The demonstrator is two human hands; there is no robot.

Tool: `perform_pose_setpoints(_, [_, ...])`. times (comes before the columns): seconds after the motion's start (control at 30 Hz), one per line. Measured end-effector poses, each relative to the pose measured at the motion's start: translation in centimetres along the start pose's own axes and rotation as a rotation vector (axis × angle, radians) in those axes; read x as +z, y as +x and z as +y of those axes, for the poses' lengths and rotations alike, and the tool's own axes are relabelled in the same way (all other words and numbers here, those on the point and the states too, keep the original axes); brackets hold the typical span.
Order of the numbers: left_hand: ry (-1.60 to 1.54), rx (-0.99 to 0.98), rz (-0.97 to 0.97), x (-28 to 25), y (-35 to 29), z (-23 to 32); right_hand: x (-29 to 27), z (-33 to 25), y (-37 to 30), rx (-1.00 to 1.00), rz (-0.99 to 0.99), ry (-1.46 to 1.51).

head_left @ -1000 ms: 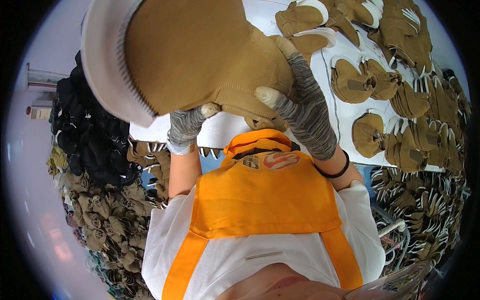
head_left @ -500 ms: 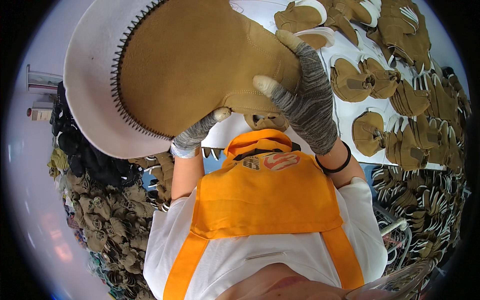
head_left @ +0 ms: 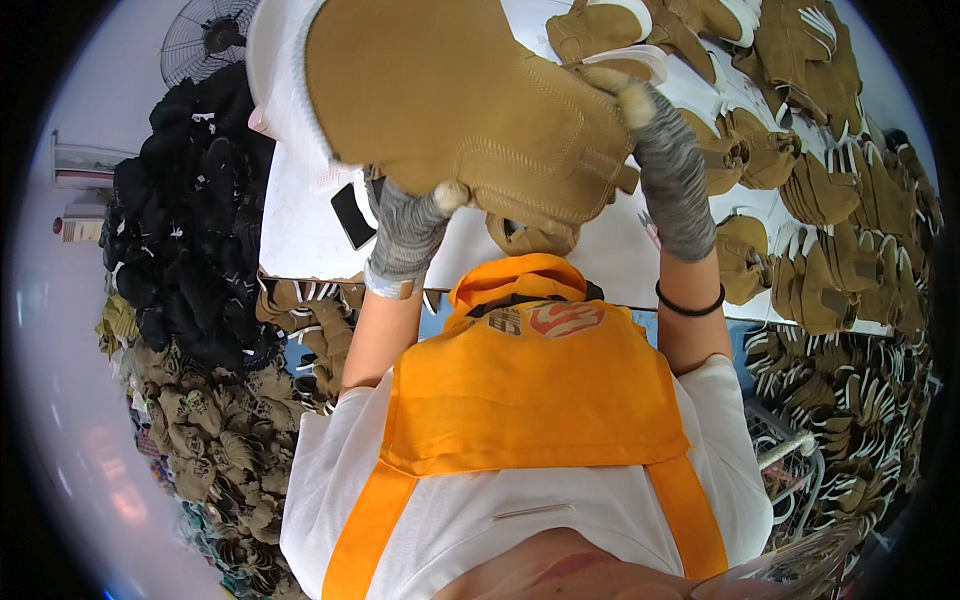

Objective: The person picks up brown shoe components from a table, turns them over to check the surfaces, trims loose threads using pink snips, and stacks the components together.

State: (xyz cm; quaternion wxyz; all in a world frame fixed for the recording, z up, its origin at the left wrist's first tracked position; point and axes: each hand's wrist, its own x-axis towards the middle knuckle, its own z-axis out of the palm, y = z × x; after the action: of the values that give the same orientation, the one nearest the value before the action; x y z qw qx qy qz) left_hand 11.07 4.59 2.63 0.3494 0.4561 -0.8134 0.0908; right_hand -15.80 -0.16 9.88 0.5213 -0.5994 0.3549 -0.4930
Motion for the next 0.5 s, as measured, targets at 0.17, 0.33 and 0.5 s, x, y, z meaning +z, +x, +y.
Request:
perform_pose_setpoints(0.17, [-2.145, -0.861, -0.025, 2.3, 4.1, 2.8, -4.0, 10.6, 0.7, -0.191, -0.164, -0.814])
perform_pose_setpoints(0.33, [-2.053, -1.174, -0.055, 4.2, 1.5, 0.7, -2.0, 15.1, -1.0, 0.396, -0.134, 0.542])
perform_pose_setpoints(0.5, [-1.78, -1.693, -0.046, 10.0, -9.1, -1.2, -1.8, 23.1, -7.1, 0.867, -0.08, 0.493])
